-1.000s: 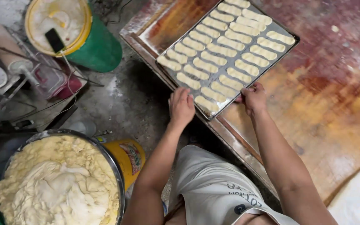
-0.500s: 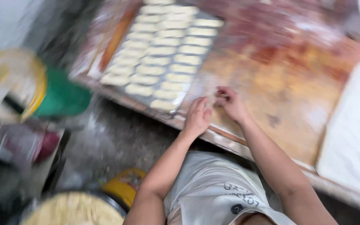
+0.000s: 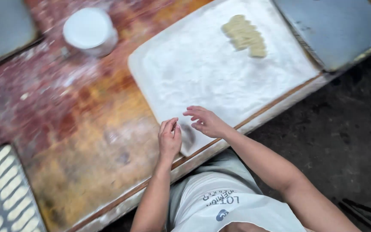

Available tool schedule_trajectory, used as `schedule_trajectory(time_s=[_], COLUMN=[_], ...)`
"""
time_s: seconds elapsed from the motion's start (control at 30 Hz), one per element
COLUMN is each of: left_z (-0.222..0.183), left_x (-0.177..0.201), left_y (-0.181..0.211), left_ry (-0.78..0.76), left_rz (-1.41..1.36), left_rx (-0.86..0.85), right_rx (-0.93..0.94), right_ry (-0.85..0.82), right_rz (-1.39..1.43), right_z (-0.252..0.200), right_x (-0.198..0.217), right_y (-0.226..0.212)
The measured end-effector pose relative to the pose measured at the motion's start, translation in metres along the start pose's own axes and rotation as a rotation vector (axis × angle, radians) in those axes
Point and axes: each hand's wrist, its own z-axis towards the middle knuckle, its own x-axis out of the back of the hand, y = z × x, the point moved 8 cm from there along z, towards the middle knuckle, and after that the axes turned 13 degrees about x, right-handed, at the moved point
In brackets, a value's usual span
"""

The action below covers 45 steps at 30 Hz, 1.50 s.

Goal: The person is picking up small pieces of dough from a floured surface and arranging them neatly in rows on a metal baking tray.

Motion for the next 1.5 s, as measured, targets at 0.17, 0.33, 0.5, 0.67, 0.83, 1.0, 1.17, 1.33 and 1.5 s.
schedule_trajectory(time_s=[0.17, 0.33, 0.5, 0.67, 0.83, 1.0, 1.17, 1.33, 1.5], left_z=[0.015, 0.025, 0.028, 0.031, 0.057, 0.079, 0.085, 0.108, 0.13], left_x=[-0.132, -0.222, -0.318, -0.393, -0.496, -0.639, -0.744, -0.783, -0.813], left_y=[0.082, 0.145, 0.188, 0.229, 0.278, 0.353, 0.432, 0.468, 0.46], left_ry=[-0.246, -0.473, -0.704, -0.796, -0.784, -0.781, -0.812, -0.827, -0.755], left_rz=[-0.028, -0.067, -0.094, -0.153, -0.145, -0.168, -0.124, -0.05, -0.085], left_rx=[-0.032, -0.089, -0.145, -0.165, -0.127, -0.102, -0.165, -0.096, -0.019], right_rx=[-0.106, -0.092, -0.138, -0.196, -0.135, -0.055, -0.086, -0.216, -0.482], right_ry=[0.234, 0.479, 0.658, 0.737, 0.792, 0.851, 0.86, 0.609, 0.264], right_rz=[0.013, 0.035, -0.029, -0.078, -0.052, -0.52, -1.086, -1.402, -1.128], right_z=[-0.055, -0.114, -0.175, -0.205, -0.212, -0.231, -0.225, -0.212, -0.199], right_x=[0.133, 0.208, 0.27, 0.35, 0.461, 0.635, 0.851, 0.956, 0.958], right_y=[0.044, 0.059, 0.081, 0.1, 0.147, 0.202, 0.222, 0.306, 0.295])
